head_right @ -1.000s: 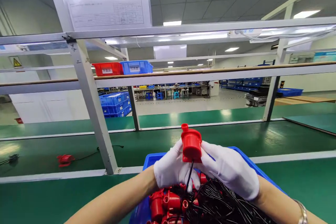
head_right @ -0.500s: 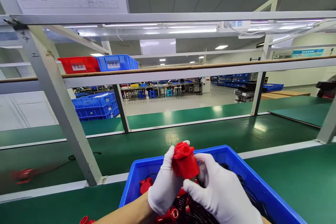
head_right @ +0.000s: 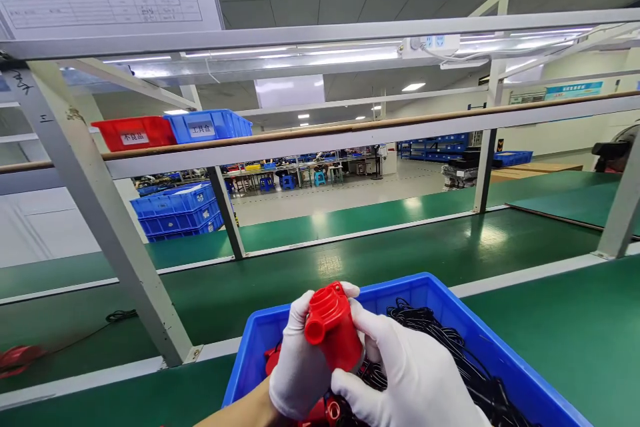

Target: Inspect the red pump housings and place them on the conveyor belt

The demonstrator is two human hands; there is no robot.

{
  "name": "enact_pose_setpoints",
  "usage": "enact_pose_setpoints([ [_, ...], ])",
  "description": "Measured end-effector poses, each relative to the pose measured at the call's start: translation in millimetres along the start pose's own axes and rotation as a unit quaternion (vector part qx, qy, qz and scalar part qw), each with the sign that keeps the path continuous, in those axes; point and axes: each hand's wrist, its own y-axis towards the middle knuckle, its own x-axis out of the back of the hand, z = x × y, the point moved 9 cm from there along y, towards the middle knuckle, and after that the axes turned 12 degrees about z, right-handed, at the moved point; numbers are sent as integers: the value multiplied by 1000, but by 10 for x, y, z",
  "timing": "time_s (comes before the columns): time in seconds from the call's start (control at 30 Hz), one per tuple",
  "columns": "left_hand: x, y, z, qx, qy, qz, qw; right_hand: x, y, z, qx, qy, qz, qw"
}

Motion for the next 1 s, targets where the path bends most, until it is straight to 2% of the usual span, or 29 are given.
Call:
enact_pose_setpoints([
  [0.17,-44,13,-21,3,-17,24,1000,127,-33,92,37,0,-34,999],
  [0.3,-55,18,-22,13,0,37,999,25,-36,46,32,26,7,999],
  [0.5,12,33,-46,5,43,9,999,-74,-35,10,16,40,49,998],
  [0.57,9,11,-92,-7,95,7,995,-114,-26,-12,-4,61,85,994],
  [0.63,-10,-48,-187,-28,219,2,975,-166,-26,-50,-28,93,129,987],
  [0.7,-38,-125,-279,-54,344,-3,937,-195,-30,-94,-45,132,155,978],
  [0.8,-119,-204,-367,-112,510,16,853,-182,-32,-193,-80,184,154,968],
  [0.9,-315,-284,-431,-243,636,76,728,-156,-22,-226,-72,229,150,959],
  [1.0,-465,-416,-446,-347,713,98,601,-77,-4,-178,27,240,162,957],
])
